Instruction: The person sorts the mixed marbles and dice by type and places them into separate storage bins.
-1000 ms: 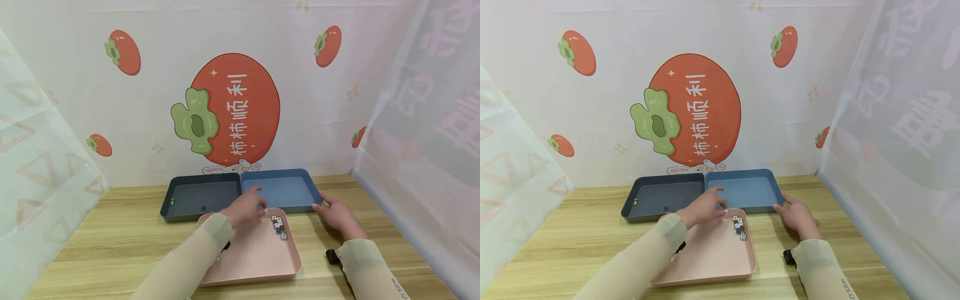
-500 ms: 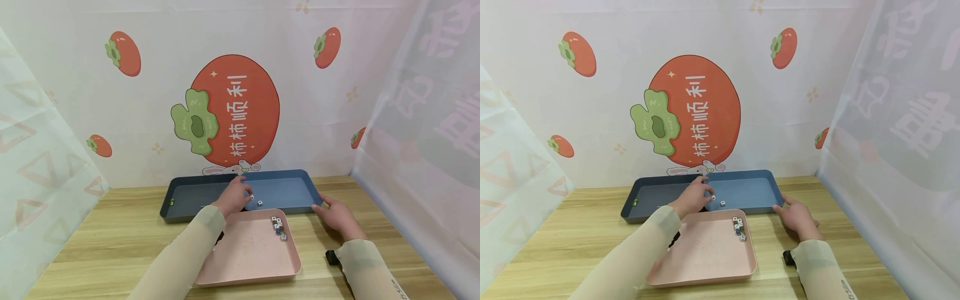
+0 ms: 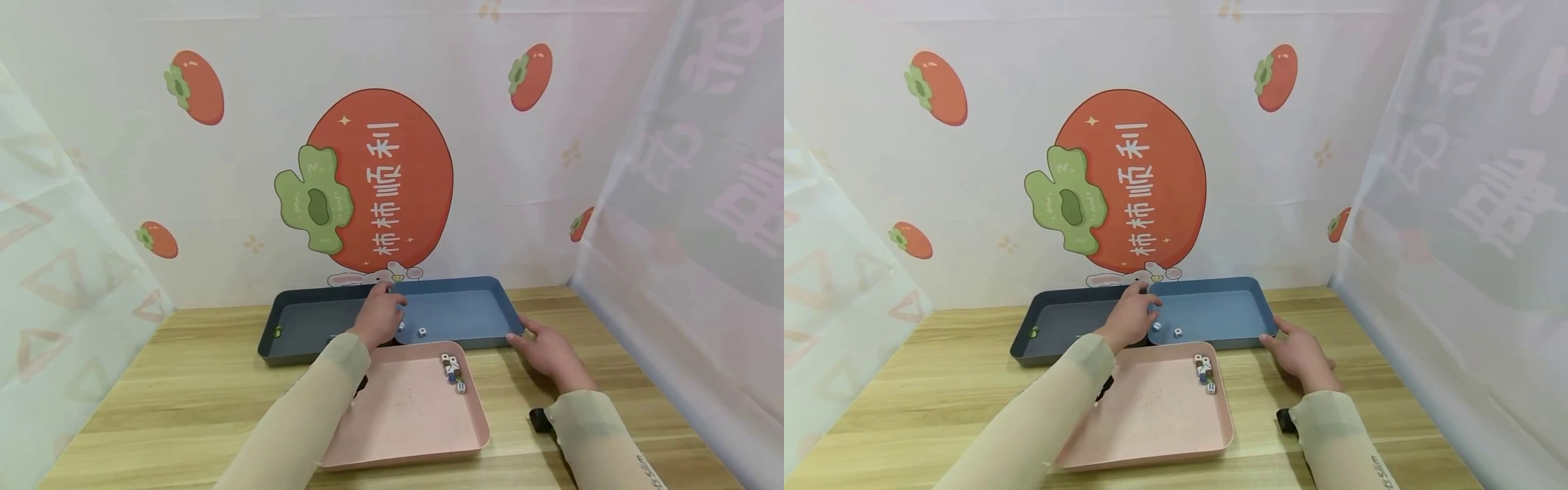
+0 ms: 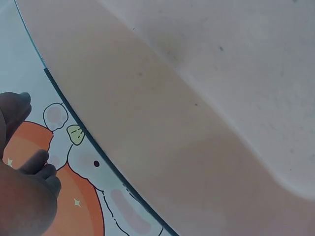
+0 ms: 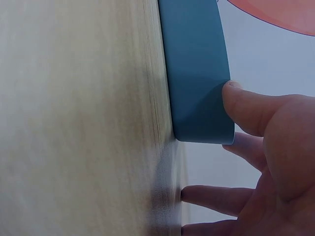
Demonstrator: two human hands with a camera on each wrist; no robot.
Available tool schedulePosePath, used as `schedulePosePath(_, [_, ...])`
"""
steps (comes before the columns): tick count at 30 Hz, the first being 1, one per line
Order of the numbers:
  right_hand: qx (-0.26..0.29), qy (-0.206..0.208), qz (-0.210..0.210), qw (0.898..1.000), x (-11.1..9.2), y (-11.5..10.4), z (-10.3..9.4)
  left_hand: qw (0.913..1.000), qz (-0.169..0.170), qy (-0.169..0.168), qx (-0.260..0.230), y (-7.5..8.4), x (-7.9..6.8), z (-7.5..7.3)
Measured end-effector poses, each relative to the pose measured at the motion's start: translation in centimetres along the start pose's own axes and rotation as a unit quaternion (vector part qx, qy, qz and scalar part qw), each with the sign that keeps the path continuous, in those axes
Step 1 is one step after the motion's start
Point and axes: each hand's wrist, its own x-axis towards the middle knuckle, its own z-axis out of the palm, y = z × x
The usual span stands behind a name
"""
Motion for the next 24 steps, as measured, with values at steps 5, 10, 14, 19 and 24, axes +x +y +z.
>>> schedulePosePath(5, [-0.002, 0.0, -0.001, 1.0, 0.0, -0.1, 0.0, 1.0, -0.005, 0.001, -0.001, -0.1, -0.1, 0.1])
schedulePosePath(10, [0.0, 0.0, -0.001, 1.0, 0.0, -0.1, 0.0, 1.0, -0.006, -0.004, -0.001, -0.1, -0.2, 0.1])
schedulePosePath(14, [0.002, -0.002, 0.0, 1.0, -0.1, -0.1, 0.0, 0.9999, -0.005, -0.014, -0.008, 0.1, -0.4, -0.1])
schedulePosePath(19, [0.004, -0.003, 0.003, 1.0, -0.1, -0.1, 0.1, 0.9991, 0.015, -0.033, -0.021, 0.9, -0.8, -0.1])
schedulePosePath(24, [0.001, -0.001, 0.0, 1.0, 0.1, 0.0, 0.2, 0.9973, 0.042, -0.048, -0.036, 2.2, -1.2, 0.1])
